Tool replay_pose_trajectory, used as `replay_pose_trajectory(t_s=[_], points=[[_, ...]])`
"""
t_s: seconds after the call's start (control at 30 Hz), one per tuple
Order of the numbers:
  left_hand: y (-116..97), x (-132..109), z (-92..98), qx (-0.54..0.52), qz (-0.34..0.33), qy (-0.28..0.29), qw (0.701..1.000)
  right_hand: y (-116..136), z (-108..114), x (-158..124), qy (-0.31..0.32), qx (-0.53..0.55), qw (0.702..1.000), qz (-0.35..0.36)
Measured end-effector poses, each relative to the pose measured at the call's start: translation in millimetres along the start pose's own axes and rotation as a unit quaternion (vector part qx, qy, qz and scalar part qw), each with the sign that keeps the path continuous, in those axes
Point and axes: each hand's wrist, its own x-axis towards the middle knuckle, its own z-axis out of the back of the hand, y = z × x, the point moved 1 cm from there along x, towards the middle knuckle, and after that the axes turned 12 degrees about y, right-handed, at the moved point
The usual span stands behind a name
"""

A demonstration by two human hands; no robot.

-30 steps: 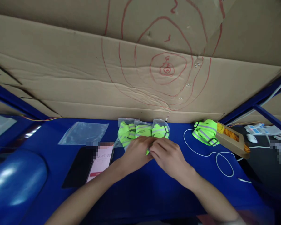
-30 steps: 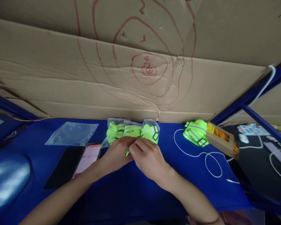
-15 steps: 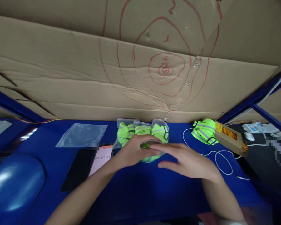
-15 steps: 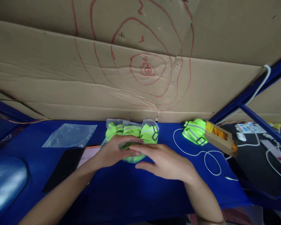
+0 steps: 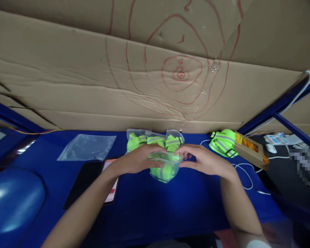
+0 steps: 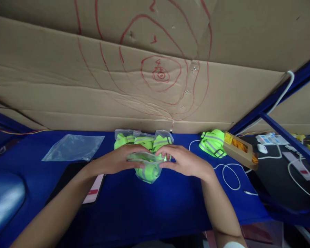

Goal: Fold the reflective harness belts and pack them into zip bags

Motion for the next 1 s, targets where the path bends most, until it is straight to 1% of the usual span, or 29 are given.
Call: replay_pose_trajectory(t_s=[0.07,0.17,0.23,0.3,0.4,0.47,0.6,0.73,0.8,0.9,0.93,1.0], points=[[0,-4,1.5,0.011,0.001,-0.011,1.0,-3,1,2,0.01,0.005,1.0,0.017],[-3,-6,0.4,-0.032,0.006,-0.04,0.999,-4,0,5,0.006,0.002,0.999,0.04],[-3,-6,-0.5,-0.045,-0.001,-0.033,0.998,-5,-3,7,0.025,-0.01,0.999,0.044],[-2,-7,0.8,-0.003,-0.013,-0.016,1.0,-7,-5,8,0.048,-0.025,0.998,0.025],[-1,-12,7.8,0.069,-0.011,-0.002,0.998,-10,-3,8,0.06,-0.023,0.998,0.006],[0,-18,13.3,0.062,-0.003,0.006,0.998,-10,1,7,0.06,-0.007,0.998,0.017],[-2,-23,19.2,0.019,0.015,0.002,1.0,-6,4,4,0.028,0.001,0.999,0.026],[-2,-22,19.8,0.037,0.017,-0.01,0.999,-3,1,5,0.026,0.006,0.999,0.033],[1,-23,21.5,0.033,0.024,-0.013,0.999,-4,1,6,0.014,0.012,0.999,0.031],[4,-27,26.2,0.004,0.012,-0.02,1.0,-8,4,4,-0.042,0.015,0.999,0.023],[5,-29,28.0,-0.007,0.003,-0.033,0.999,-9,5,3,-0.064,0.017,0.998,0.02],[7,-30,31.0,-0.035,-0.015,-0.075,0.996,-10,8,1,-0.098,0.031,0.995,0.017]])
